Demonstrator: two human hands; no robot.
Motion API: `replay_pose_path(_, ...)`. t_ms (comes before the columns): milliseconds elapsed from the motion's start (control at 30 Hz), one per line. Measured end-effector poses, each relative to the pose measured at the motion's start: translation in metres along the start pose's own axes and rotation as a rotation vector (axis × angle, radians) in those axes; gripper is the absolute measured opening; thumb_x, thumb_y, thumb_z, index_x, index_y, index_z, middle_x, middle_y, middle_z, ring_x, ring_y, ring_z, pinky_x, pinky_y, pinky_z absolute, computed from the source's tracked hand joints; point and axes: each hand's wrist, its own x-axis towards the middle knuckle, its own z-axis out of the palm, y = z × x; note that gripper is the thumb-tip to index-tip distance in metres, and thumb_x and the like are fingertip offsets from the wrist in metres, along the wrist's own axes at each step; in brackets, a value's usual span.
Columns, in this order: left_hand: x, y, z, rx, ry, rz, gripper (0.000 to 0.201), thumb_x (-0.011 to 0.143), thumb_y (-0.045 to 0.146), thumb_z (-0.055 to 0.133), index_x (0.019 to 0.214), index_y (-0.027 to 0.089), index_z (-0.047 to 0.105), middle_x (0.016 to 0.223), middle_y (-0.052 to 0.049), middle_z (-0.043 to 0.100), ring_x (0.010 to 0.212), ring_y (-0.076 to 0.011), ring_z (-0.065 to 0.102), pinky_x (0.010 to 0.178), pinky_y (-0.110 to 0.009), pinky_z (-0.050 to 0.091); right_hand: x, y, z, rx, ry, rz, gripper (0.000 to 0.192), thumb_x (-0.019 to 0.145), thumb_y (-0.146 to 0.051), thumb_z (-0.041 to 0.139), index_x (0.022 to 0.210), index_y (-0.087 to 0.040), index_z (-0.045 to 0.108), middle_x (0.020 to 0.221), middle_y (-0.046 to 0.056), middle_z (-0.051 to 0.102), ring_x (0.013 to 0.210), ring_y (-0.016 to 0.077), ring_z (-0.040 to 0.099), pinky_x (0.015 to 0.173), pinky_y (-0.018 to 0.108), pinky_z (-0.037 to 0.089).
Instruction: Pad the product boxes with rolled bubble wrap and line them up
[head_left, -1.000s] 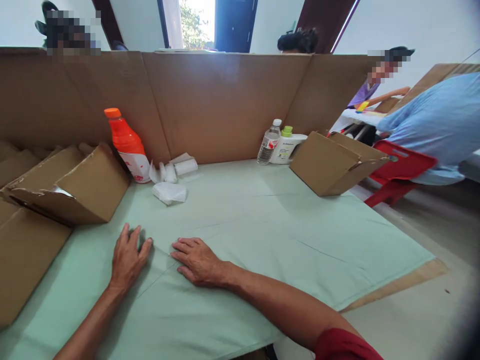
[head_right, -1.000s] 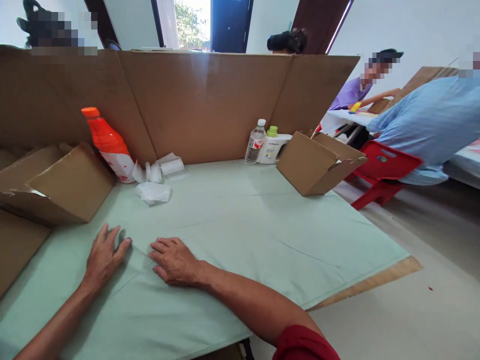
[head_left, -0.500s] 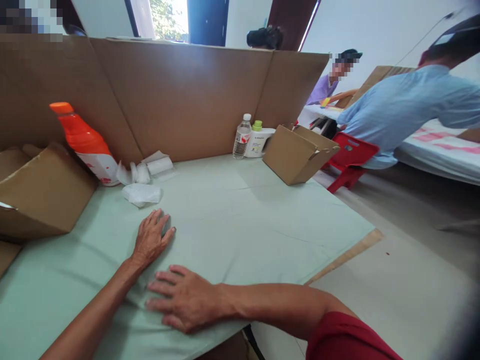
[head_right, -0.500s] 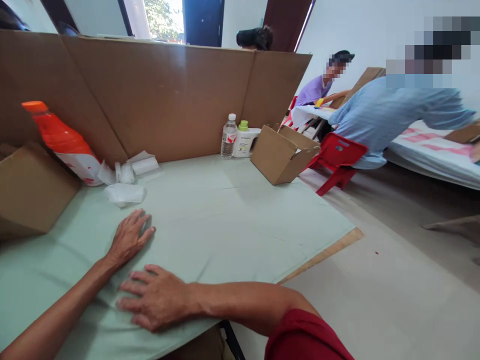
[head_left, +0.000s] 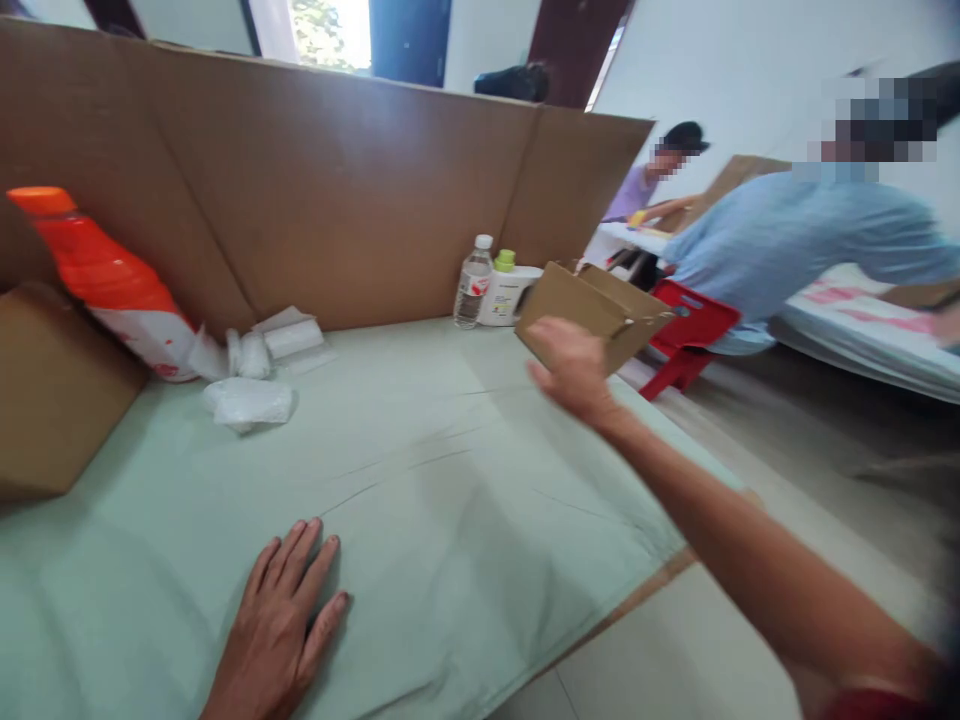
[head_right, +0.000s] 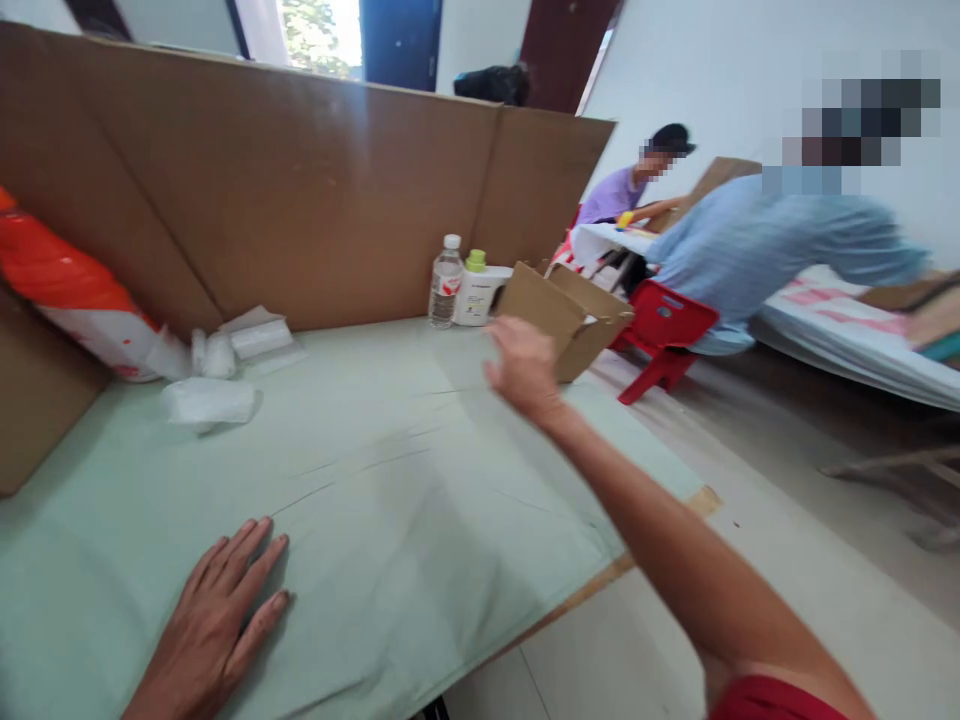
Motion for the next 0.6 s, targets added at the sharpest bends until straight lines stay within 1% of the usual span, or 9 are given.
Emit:
replay_pose_path(67,-0.011,0.012,-0.014,-0.02,0.034,-0.055,0.047,0.095,0.031,0.056,0.141,0.024,0.053,0.147,-0.011,0.057,0.138,-0.0256,0.051,0.116,-0.043,0.036,0.039,0.046,-0.015,-0.037,0.083,0.092,0.046,0.092,-0.041,0.057,0.128,-0.014,0.059,0.143,0.022,0.054,0.138,0.047,0.04,0.108,0.074,0.024)
replay_pose_path(133,-0.019,0.019,-0.024,-0.018,0.079,-0.137,0.04,0.095,0.025,0.056,0.135,0.021,0.057,0.14,-0.012,0.062,0.132,-0.0243,0.055,0.112,-0.041,0.04,0.066,0.093,-0.018,-0.203,0.137,0.266,0.045,0.094,-0.048,0.054,0.123,-0.014,0.059,0.136,0.027,0.056,0.134,0.048,0.043,0.103,0.074,0.028)
replay_pose_path(167,-0.021,0.02,-0.027,-0.002,0.095,-0.171,0.037,0.095,0.024,0.056,0.131,0.02,0.059,0.137,-0.012,0.064,0.129,-0.0245,0.057,0.11,-0.041,0.041,0.076,0.116,-0.016,-0.283,0.072,0.359,0.045,0.093,-0.053,0.057,0.115,-0.014,0.062,0.126,0.028,0.061,0.128,0.0488,0.048,0.098,0.074,0.032)
replay_pose_path(233,-0.025,0.02,-0.03,0.042,0.102,-0.204,0.032,0.094,0.022,0.056,0.126,0.019,0.061,0.133,-0.012,0.066,0.125,-0.0254,0.059,0.108,-0.042,0.043,0.09,0.159,-0.007,-0.262,-0.091,0.495,0.037,0.085,-0.06,0.065,0.083,-0.023,0.064,0.098,0.021,0.067,0.114,0.0491,0.056,0.088,0.072,0.038)
replay_pose_path(267,-0.026,0.02,-0.03,0.059,0.1,-0.209,0.03,0.094,0.021,0.056,0.124,0.019,0.062,0.132,-0.012,0.067,0.124,-0.0258,0.059,0.107,-0.043,0.043,0.094,0.176,-0.002,-0.216,-0.077,0.488,0.04,0.08,-0.064,0.068,0.069,-0.027,0.059,0.083,0.016,0.064,0.108,0.0481,0.057,0.087,0.072,0.038)
replay_pose_path(333,-0.026,0.02,-0.03,0.067,0.1,-0.216,0.028,0.093,0.019,0.056,0.12,0.019,0.063,0.131,-0.012,0.068,0.123,-0.0261,0.06,0.105,-0.043,0.044,0.099,0.196,0.008,-0.114,-0.04,0.345,0.046,0.077,-0.07,0.067,0.058,-0.03,0.055,0.06,0.007,0.049,0.094,0.0438,0.059,0.083,0.069,0.039)
replay_pose_path(433,-0.023,0.02,-0.03,0.04,0.116,-0.243,0.027,0.092,0.018,0.056,0.117,0.02,0.065,0.129,-0.011,0.069,0.121,-0.0261,0.061,0.103,-0.043,0.046,0.091,0.183,0.015,-0.105,-0.021,0.155,0.051,0.079,-0.077,0.059,0.059,-0.03,0.062,0.05,0.002,0.037,0.069,0.0335,0.056,0.071,0.058,0.041)
replay_pose_path(533,-0.022,0.02,-0.031,0.005,0.135,-0.259,0.027,0.091,0.018,0.056,0.115,0.022,0.066,0.128,-0.009,0.07,0.12,-0.0266,0.063,0.101,-0.044,0.047,0.064,0.131,0.009,-0.153,0.014,0.023,0.057,0.084,-0.079,0.052,0.068,-0.027,0.069,0.05,0.004,0.046,0.052,0.0231,0.046,0.06,0.045,0.038)
replay_pose_path(600,-0.023,0.019,-0.03,-0.012,0.15,-0.26,0.026,0.091,0.019,0.056,0.114,0.023,0.066,0.127,-0.009,0.07,0.118,-0.0272,0.064,0.1,-0.045,0.049,0.04,0.087,-0.001,-0.115,0.032,-0.144,0.057,0.09,-0.075,0.045,0.074,-0.027,0.071,0.055,0.006,0.055,0.049,0.0206,0.044,0.057,0.038,0.034)
